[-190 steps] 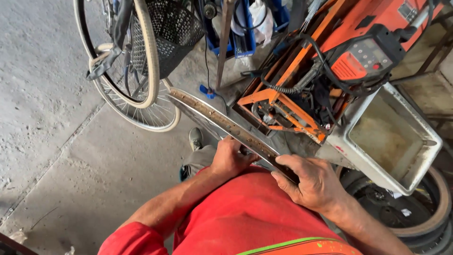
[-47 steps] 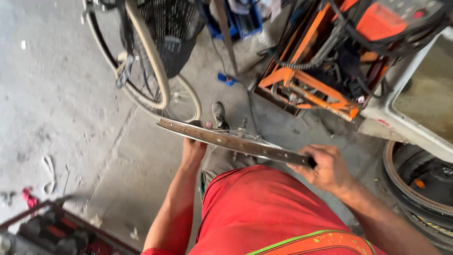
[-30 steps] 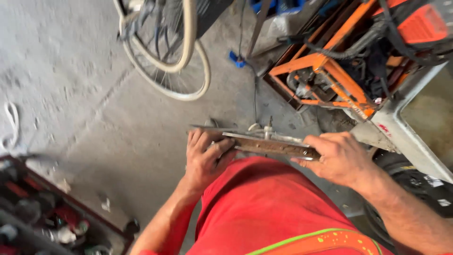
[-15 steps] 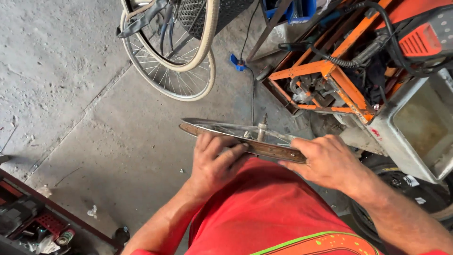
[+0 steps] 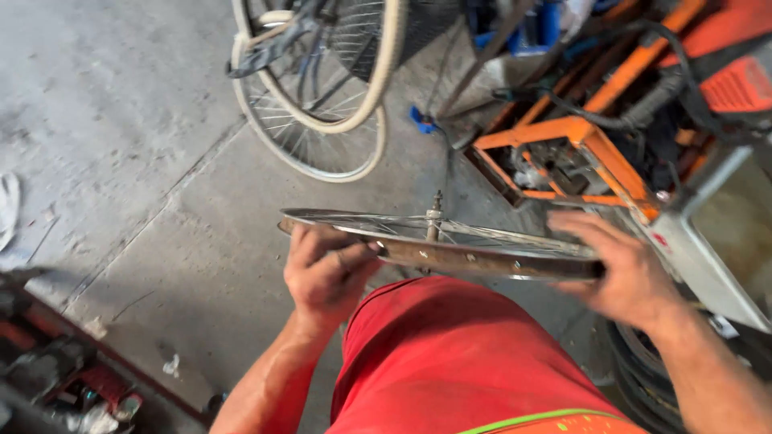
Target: The person holds a bicycle wheel and presses the rim against a rotating grinding wheel to smooth the surface, creating sparks. The person rotates the wheel to grind different sections of the rim and briefly inspects the work before moving the wheel away.
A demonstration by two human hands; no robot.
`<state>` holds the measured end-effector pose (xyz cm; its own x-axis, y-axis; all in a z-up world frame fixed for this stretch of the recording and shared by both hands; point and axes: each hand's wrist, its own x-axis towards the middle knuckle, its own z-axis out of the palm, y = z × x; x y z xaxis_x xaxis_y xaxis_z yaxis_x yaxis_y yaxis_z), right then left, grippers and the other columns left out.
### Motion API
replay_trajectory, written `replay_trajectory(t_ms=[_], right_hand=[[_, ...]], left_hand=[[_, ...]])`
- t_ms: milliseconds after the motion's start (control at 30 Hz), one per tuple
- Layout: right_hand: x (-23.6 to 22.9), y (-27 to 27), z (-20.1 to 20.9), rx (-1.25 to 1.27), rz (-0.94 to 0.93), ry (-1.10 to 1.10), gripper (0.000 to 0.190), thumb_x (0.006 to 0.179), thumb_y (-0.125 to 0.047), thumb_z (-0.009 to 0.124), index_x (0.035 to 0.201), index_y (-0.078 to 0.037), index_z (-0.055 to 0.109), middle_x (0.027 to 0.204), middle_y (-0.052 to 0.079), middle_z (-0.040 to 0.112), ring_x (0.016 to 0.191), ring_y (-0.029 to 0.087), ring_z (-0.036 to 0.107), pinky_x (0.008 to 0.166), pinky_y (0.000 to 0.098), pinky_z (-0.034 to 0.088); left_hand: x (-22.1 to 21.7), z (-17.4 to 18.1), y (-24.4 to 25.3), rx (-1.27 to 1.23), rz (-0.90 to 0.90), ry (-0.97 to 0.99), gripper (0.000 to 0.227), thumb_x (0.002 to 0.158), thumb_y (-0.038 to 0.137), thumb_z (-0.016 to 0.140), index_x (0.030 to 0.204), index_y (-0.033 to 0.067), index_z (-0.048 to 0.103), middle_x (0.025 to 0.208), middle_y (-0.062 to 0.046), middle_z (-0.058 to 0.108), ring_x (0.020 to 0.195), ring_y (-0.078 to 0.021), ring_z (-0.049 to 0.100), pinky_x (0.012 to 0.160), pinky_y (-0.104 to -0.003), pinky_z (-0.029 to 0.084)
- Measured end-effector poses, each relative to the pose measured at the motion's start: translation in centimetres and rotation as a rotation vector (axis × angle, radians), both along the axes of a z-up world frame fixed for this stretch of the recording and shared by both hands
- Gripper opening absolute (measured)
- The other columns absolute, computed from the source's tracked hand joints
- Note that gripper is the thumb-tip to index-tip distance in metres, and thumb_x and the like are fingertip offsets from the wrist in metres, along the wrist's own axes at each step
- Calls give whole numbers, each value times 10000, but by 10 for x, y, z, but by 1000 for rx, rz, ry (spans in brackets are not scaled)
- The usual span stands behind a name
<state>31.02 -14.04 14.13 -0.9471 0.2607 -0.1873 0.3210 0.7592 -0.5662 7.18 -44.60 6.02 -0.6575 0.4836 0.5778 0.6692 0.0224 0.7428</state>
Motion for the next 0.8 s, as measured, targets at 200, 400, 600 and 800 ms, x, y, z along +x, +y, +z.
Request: replay_trajectory(t_ms=[200, 400, 600, 800], right_hand=[[13, -7, -47, 136, -33, 150, 619, 879, -688, 474, 776, -108, 664, 607, 21, 581, 504, 216, 552, 529, 379, 389], [18, -4, -32, 324, -56, 7, 533, 766, -684, 675, 887, -172, 758, 494, -2, 515, 443, 163, 477, 491, 370, 372], [11, -10, 1, 430, -23, -117, 507, 707, -660, 776, 941, -210, 760, 447, -3, 539, 491, 255, 588, 591, 424, 475], [-21, -36, 24, 470, 37, -192, 432, 722, -620, 839, 895, -245, 715, 498, 12, 593, 486, 271, 605, 559, 448, 476]], left_hand=[[-13, -10, -25, -79, 80, 49, 193, 914, 151, 864, 1010, 93, 707, 991, -80, 655, 844, -244, 638, 802, -394, 482], [-1, -13, -19, -83, 102, 73, 220, 951, 166, 839, 1098, 78, 701, 1015, -114, 664, 841, -260, 639, 775, -395, 553], [1, -11, -21, -45, 127, 53, 196, 939, 116, 840, 1063, 40, 707, 979, -116, 709, 826, -283, 689, 766, -400, 593], [1, -15, -26, -147, 81, 29, 255, 942, 180, 842, 1090, 44, 685, 1077, -125, 688, 960, -318, 685, 866, -451, 554]])
